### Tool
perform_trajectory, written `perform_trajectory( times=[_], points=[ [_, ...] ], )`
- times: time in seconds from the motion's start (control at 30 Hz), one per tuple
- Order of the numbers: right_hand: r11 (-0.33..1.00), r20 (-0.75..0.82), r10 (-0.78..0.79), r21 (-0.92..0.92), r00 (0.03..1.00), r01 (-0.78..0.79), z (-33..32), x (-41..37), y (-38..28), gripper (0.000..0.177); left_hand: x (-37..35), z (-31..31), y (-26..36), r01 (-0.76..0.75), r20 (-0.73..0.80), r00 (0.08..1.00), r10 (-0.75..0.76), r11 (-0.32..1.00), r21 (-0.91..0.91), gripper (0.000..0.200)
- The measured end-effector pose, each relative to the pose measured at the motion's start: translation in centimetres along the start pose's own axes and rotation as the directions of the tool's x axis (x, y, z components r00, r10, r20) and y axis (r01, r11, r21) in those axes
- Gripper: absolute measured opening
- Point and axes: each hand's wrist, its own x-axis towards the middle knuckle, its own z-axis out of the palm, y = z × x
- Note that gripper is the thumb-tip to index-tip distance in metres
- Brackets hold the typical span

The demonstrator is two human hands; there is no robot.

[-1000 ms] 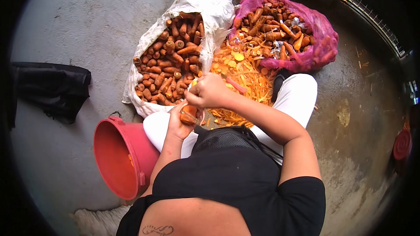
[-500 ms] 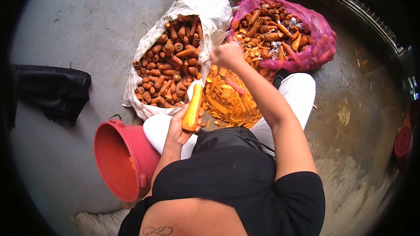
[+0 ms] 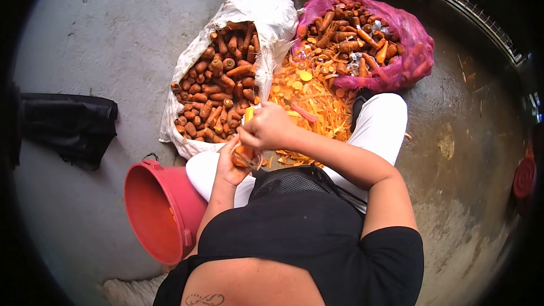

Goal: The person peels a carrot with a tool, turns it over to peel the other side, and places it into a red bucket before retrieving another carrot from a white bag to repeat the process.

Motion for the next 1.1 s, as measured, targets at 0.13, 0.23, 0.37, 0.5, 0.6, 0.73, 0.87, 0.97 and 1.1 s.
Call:
perform_trajectory(
  times=[0.13, 0.23, 0.37, 0.5, 0.6, 0.73, 0.87, 0.97, 1.1],
  points=[
    [0.999, 0.006, -0.027, -0.032, 1.0, 0.027, 0.2, 0.1, 0.1, 0.035, 0.5, -0.3, -0.6, -0.063, 0.016, 0.998, 0.062, 0.996, 0.068, 0.029],
    [0.982, 0.058, 0.081, -0.174, 0.995, -0.07, -0.1, 0.8, 2.3, 0.034, 0.4, -1.1, -0.7, -0.089, 0.063, 0.995, 0.08, 0.984, 0.157, 0.032],
    [0.794, 0.154, 0.523, -0.444, 0.838, -0.414, -1.6, 2.4, 11.8, 0.038, -0.3, -0.6, -0.6, -0.032, 0.142, 0.99, -0.002, 0.972, 0.233, 0.043],
    [0.467, 0.088, 0.848, -0.589, 0.522, -0.659, -1.4, -1.9, 19.7, 0.053, -1.0, 0.6, 0.1, -0.004, 0.197, 0.98, -0.029, 0.986, 0.165, 0.052],
    [0.34, 0.154, 0.938, -0.253, 0.309, -0.906, 2.8, -8.7, 26.1, 0.075, -0.4, 0.4, 0.6, -0.047, 0.262, 0.965, 0.019, 0.994, 0.099, 0.056],
    [0.247, 0.369, 0.902, -0.008, 0.226, -0.969, 7.0, -14.7, 25.2, 0.084, 1.8, -1.9, 0.7, -0.059, 0.317, 0.946, 0.061, 0.998, -0.016, 0.056],
    [0.383, 0.444, 0.882, -0.484, 0.156, -0.787, 7.7, -12.9, 20.4, 0.041, 2.7, -0.2, 1.0, -0.114, 0.055, 0.992, 0.116, 0.992, -0.046, 0.036],
    [0.508, 0.49, 0.835, -0.513, 0.249, -0.692, 10.8, -14.8, 21.3, 0.025, 4.2, -1.5, 1.5, -0.114, 0.116, 0.984, 0.133, 0.981, -0.154, 0.024],
    [0.539, 0.444, 0.832, -0.502, 0.333, -0.676, 14.2, -16.0, 22.7, 0.023, 5.1, -0.9, 1.8, -0.201, -0.064, 0.978, 0.199, 0.979, -0.018, 0.028]
  ],
)
